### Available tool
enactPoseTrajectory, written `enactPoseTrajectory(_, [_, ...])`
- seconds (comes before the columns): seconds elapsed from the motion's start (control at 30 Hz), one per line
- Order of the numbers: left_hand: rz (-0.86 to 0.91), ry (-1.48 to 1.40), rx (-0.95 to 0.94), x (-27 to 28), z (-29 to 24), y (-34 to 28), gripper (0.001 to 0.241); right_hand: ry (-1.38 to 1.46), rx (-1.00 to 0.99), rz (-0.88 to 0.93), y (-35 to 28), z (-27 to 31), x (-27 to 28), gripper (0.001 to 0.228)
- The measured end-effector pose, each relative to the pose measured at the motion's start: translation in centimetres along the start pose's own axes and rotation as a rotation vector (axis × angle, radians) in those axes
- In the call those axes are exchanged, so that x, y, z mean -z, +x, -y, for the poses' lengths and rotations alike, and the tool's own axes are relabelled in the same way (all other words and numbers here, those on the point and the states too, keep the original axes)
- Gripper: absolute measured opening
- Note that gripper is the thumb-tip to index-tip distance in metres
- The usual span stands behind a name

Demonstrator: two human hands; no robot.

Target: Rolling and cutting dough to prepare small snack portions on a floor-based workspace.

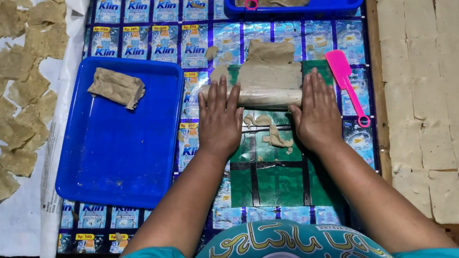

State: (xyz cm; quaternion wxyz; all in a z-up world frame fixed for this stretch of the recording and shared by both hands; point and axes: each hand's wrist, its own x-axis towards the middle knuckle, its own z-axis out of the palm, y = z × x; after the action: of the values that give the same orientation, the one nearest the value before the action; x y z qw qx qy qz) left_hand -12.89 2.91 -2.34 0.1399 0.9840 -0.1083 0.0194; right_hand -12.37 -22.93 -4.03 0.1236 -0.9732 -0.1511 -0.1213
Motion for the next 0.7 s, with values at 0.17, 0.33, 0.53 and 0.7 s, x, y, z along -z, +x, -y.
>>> enactPoseTrajectory(0.17, [-0.038,-0.032,0.007,-0.6,-0.2,-1.0,0.058,0.015,0.008,-0.047,-1.2,0.4,-0.4,0.078])
enactPoseTrajectory(0.33, [-0.036,-0.032,0.023,-0.2,-0.2,2.8,0.057,-0.015,-0.007,-0.056,2.3,-1.7,-1.8,0.077])
enactPoseTrajectory(0.53, [-0.057,0.023,0.03,0.2,0.1,8.8,0.054,-0.029,-0.152,0.015,8.3,-3.3,-2.4,0.066])
enactPoseTrajectory(0.7, [-0.091,0.087,0.038,-0.4,0.7,14.1,0.057,0.024,-0.302,0.209,13.8,-3.3,-0.4,0.065])
